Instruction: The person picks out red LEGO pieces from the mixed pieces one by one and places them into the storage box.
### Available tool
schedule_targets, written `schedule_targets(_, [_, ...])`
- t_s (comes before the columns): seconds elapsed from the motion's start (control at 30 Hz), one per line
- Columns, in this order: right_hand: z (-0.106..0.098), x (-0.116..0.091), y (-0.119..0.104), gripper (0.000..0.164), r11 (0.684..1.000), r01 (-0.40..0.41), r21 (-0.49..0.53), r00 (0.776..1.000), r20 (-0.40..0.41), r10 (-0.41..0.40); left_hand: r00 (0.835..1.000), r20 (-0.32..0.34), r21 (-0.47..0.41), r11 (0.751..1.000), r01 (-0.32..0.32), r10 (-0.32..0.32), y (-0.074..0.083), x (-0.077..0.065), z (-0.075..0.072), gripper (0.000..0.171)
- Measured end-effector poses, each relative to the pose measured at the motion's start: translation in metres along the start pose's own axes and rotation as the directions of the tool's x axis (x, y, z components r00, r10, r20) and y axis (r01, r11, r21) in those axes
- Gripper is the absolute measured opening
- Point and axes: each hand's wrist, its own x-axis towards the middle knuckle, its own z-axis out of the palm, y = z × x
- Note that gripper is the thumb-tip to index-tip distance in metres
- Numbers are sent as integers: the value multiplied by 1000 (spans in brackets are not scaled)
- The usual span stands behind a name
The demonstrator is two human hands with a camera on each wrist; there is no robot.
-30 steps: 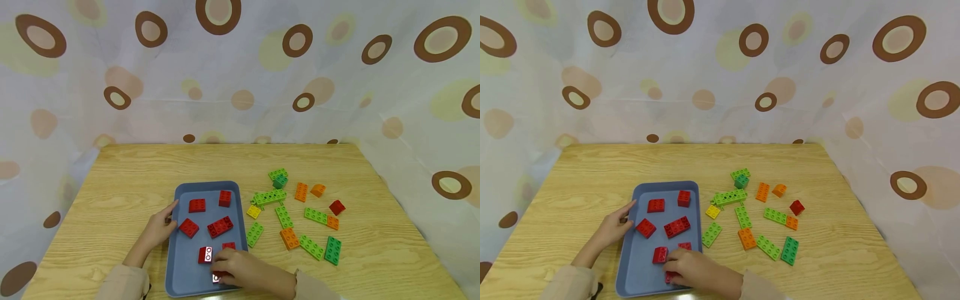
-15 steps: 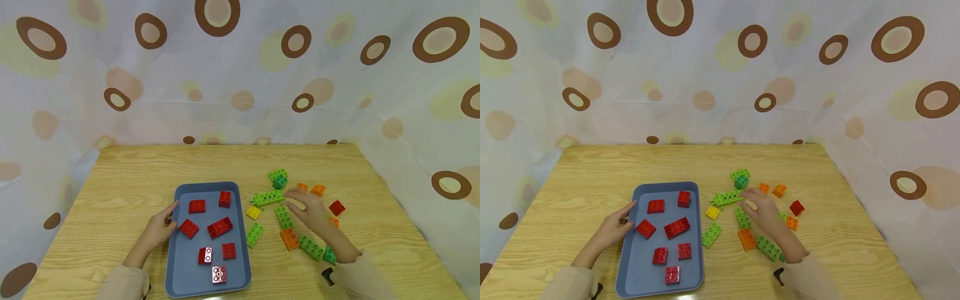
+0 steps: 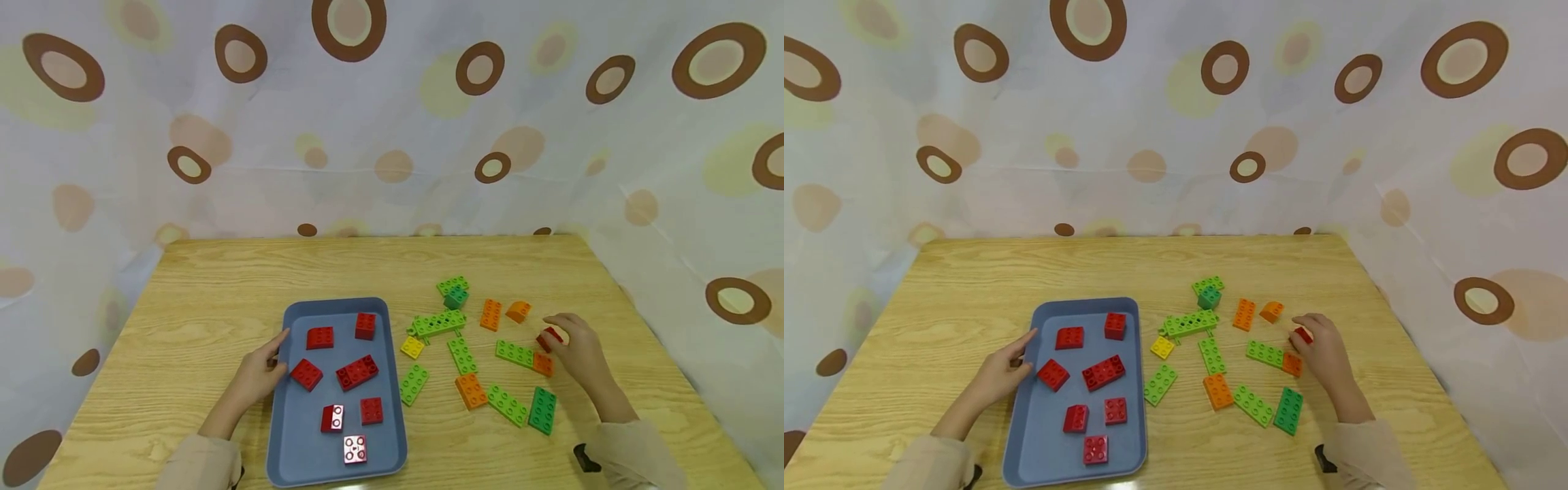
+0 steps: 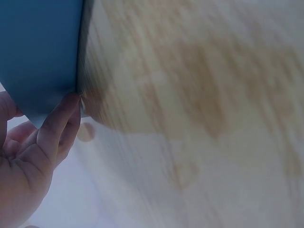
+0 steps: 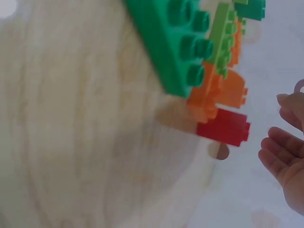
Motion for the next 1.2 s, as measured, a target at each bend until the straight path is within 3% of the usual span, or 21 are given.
schedule_targets(0.3, [0,-8,16,35,992,-124,-19,982,143,125,1000,-7,-12,1000,6,-6,-3,-2,2,61])
schedule_targets(0.53, [8,-10,23,30,992,-127,-2,987,99,126,1000,-2,-22,1000,10,-10,-1,-3,4,59])
schedule_targets(0.8, [9,-9,20,30,979,-204,-12,969,142,203,1000,-2,-16,1000,15,-15,-1,-4,3,59])
schedule_targets(1.2, [9,6,-9,30,997,-82,-11,989,120,83,1000,-12,-4,1000,9,-9,-1,-1,1,59])
